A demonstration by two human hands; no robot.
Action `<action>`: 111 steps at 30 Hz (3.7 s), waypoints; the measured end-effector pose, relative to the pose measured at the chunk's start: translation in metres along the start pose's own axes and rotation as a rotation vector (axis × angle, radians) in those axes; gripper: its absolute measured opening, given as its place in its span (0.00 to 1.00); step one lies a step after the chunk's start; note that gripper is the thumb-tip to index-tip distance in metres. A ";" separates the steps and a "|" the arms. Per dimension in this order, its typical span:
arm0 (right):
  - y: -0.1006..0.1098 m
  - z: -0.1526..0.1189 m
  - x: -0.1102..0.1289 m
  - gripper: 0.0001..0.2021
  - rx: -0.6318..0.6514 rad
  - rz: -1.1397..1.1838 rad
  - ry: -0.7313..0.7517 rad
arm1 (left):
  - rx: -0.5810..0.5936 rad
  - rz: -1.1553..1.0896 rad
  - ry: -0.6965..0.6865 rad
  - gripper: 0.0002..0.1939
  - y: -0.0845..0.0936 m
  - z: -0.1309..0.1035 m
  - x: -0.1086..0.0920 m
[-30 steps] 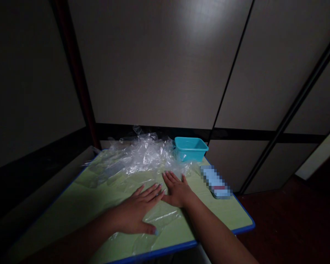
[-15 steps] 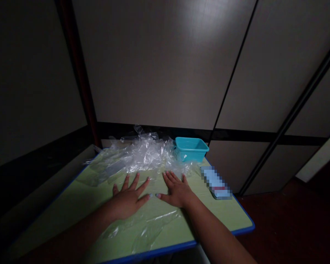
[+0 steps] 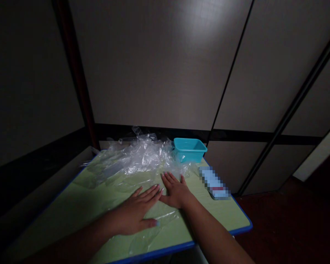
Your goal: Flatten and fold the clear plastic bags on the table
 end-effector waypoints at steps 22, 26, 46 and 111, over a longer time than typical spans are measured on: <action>0.002 -0.001 0.002 0.41 0.012 0.020 -0.003 | -0.050 -0.048 0.114 0.34 0.012 0.000 0.030; 0.003 -0.002 0.003 0.43 0.013 0.018 -0.005 | -0.095 0.007 0.331 0.34 0.018 -0.006 0.070; 0.001 -0.003 0.002 0.40 0.002 0.011 -0.002 | 0.003 -0.073 0.215 0.35 0.013 -0.007 0.038; 0.010 -0.008 0.022 0.38 0.005 0.072 0.137 | 0.034 0.092 0.207 0.58 0.012 -0.003 0.073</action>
Point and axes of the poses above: each hand's wrist, its own z-axis towards the middle knuckle, its own y-axis out of the back of the hand, x = y × z, the point moved 8 cm from there along z, towards the middle knuckle, and after that the axes turned 1 degree about -z, right-handed, at the moved point
